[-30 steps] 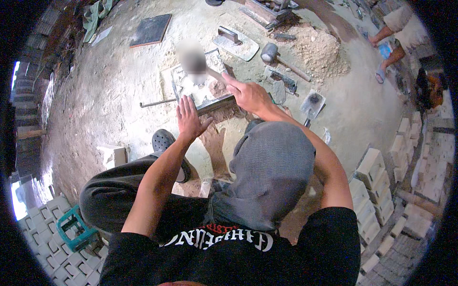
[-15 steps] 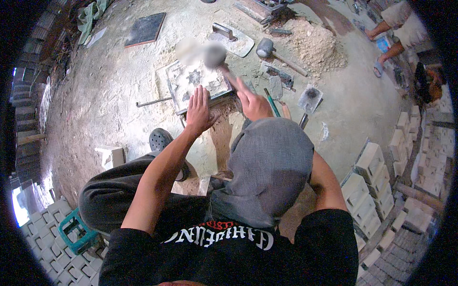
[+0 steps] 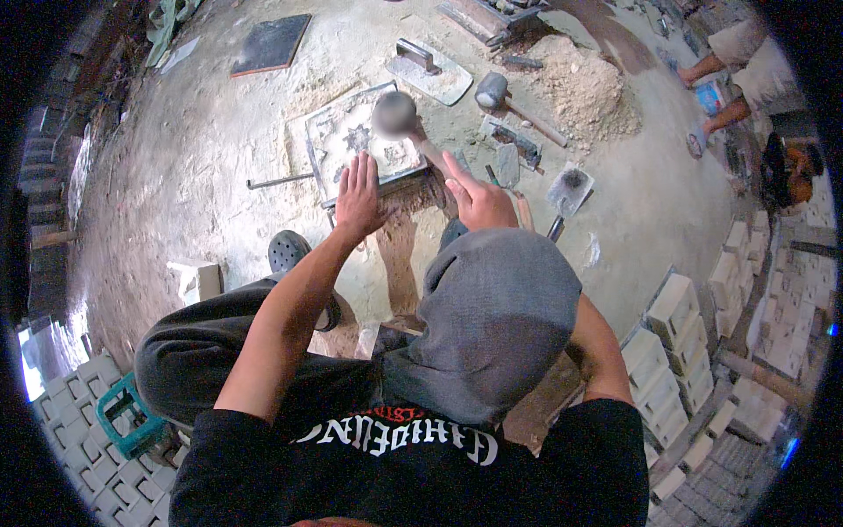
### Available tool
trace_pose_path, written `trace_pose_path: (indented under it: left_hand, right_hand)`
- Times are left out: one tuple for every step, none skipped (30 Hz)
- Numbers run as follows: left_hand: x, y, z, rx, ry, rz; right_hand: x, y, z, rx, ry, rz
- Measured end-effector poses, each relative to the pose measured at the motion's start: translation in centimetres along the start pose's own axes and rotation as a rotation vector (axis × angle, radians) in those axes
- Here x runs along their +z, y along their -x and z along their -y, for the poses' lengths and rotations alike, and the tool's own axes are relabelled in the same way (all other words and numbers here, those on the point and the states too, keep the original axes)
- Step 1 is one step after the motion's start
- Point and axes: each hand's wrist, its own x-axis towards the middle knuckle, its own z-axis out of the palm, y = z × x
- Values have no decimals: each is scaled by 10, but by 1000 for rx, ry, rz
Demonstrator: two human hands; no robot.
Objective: The person uses a rubber mallet to tap on a stone mold, gradually chipping away material and refining the shape by hand while sitting on the ground.
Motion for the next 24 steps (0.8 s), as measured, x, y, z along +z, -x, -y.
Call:
trace_pose_path:
  left_hand:
    - [1, 0, 5, 17, -18, -14]
    - [-1, -5, 6, 40, -33, -39]
    - [0, -6, 4, 27, -6, -49]
    - [2, -3, 1, 6, 19, -42]
    - [1, -4, 8, -29, 23, -41]
    - [2, 0, 17, -75, 32, -39]
    - [4, 2, 28, -79, -3, -72]
    - [1, -1, 24, -69, 22, -53]
    - [-1, -4, 20, -60, 46, -33]
    - [-4, -7, 17, -51, 70, -12]
    - [-10, -13, 19, -60, 88, -49]
    - [-9, -14, 15, -60, 114, -69]
    - [-9, -17, 10, -58, 142, -89]
    - [-6, -20, 10, -79, 171, -111]
    - [-5, -23, 20, -112, 186, -138]
    - [-4, -25, 30, -143, 201, -167]
    - [-1, -25, 41, -190, 178, -163]
    - [1, -23, 45, -218, 169, -154]
    - [0, -22, 52, -249, 157, -149]
    - [-1, -22, 51, -270, 154, -146]
    - [-2, -23, 49, -274, 160, -137]
    - [-2, -24, 46, -277, 164, -128]
    - [-4, -28, 40, -269, 175, -124]
    - [-5, -29, 39, -267, 178, -119]
  right_hand:
    - [2, 1, 2, -25, -51, -33]
    - [-1, 0, 3, -53, -94, -74]
    - [2, 7, -8, 2, -10, 17]
    - [7, 14, -21, 56, 73, 108]
    - [16, 9, -27, 90, 138, 195]
    - [13, 1, -10, 52, 131, 203]
    - [7, -8, 6, 14, 124, 212]
    - [-3, -12, 14, -3, 137, 208]
    - [-2, -17, 13, -76, 90, 109]
    - [2, -24, 10, -148, 42, 11]
    - [8, -39, 10, -240, -18, -91]
    - [19, -46, 4, -208, 4, -115]
    - [30, -55, -2, -175, 27, -140]
    - [40, -65, -9, -146, 49, -165]
    - [47, -78, -4, -86, 128, -78]
    - [50, -94, 0, -108, 109, -73]
    - [49, -111, 8, -129, 91, -60]
    - [44, -119, 14, -135, 83, -47]
    - [34, -126, 31, -105, 15, -45]
    - [31, -129, 32, -134, -23, -108]
    - [29, -133, 34, -164, -61, -170]
    - [28, -135, 37, -195, -100, -231]
    - [34, -128, 25, -181, -112, -270]
    - [40, -121, 9, -125, 15, -142]
